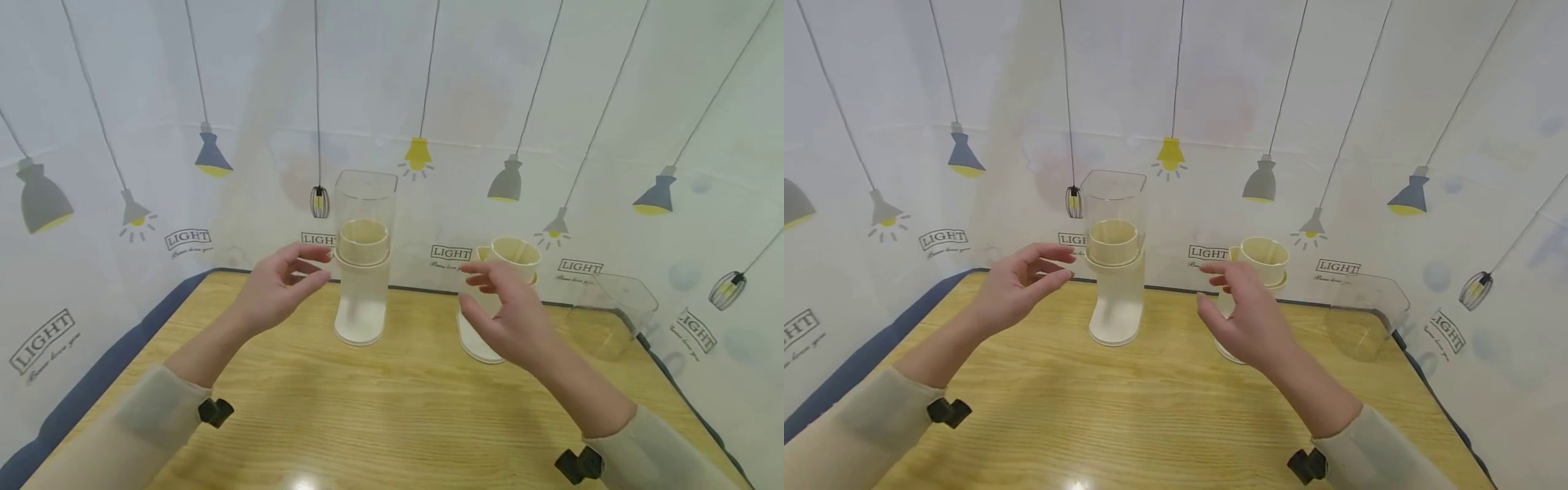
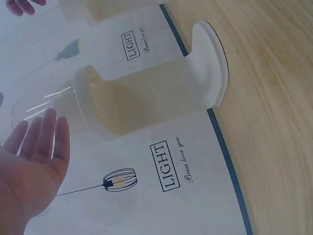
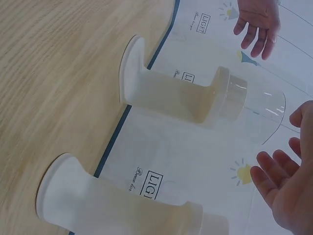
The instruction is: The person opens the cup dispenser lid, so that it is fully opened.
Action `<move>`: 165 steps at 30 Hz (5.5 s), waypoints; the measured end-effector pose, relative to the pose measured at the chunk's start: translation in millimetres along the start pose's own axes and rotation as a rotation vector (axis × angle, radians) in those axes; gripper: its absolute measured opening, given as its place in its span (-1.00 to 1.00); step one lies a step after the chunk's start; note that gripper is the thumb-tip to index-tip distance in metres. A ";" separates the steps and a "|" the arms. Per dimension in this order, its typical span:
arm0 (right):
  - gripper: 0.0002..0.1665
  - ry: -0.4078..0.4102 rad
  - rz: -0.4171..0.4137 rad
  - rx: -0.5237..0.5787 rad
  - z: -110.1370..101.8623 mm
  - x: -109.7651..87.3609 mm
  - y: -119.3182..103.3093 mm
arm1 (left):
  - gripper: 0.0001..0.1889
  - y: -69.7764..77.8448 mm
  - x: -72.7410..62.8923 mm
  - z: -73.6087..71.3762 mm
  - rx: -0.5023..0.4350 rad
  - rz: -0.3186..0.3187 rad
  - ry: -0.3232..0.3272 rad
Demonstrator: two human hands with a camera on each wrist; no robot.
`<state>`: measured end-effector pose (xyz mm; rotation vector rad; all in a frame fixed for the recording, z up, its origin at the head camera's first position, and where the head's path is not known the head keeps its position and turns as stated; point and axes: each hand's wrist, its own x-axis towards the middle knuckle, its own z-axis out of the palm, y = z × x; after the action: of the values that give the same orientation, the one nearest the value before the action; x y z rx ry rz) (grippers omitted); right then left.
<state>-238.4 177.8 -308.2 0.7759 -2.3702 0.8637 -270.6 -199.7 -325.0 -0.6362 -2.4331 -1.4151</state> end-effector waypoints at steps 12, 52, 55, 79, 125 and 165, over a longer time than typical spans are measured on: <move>-0.45 -0.034 0.014 0.077 13.4 56.6 -18.1 | -0.26 -19.0 24.3 -12.3 0.015 -0.073 -0.041; -0.21 -0.086 -0.058 -0.083 63.2 125.1 -28.0 | 0.33 -60.7 81.1 55.5 -0.083 -0.117 -0.017; -0.20 -0.064 -0.070 -0.071 62.3 122.9 -24.8 | 0.30 -58.7 74.7 64.0 -0.073 -0.104 0.052; -0.21 -0.042 -0.011 0.139 58.3 110.3 -15.4 | 0.31 -31.1 46.9 101.7 -0.032 -0.159 0.283; -0.11 0.118 0.265 0.164 81.1 122.6 -48.6 | 0.33 -21.9 42.6 106.4 -0.075 -0.207 0.190; -0.09 0.017 0.341 0.160 55.6 128.6 -62.2 | 0.31 -21.5 49.2 96.8 -0.070 -0.158 0.137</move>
<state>-303.6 56.2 -241.5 0.4231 -2.4800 1.2038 -324.2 -112.9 -368.2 -0.3556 -2.3796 -1.5553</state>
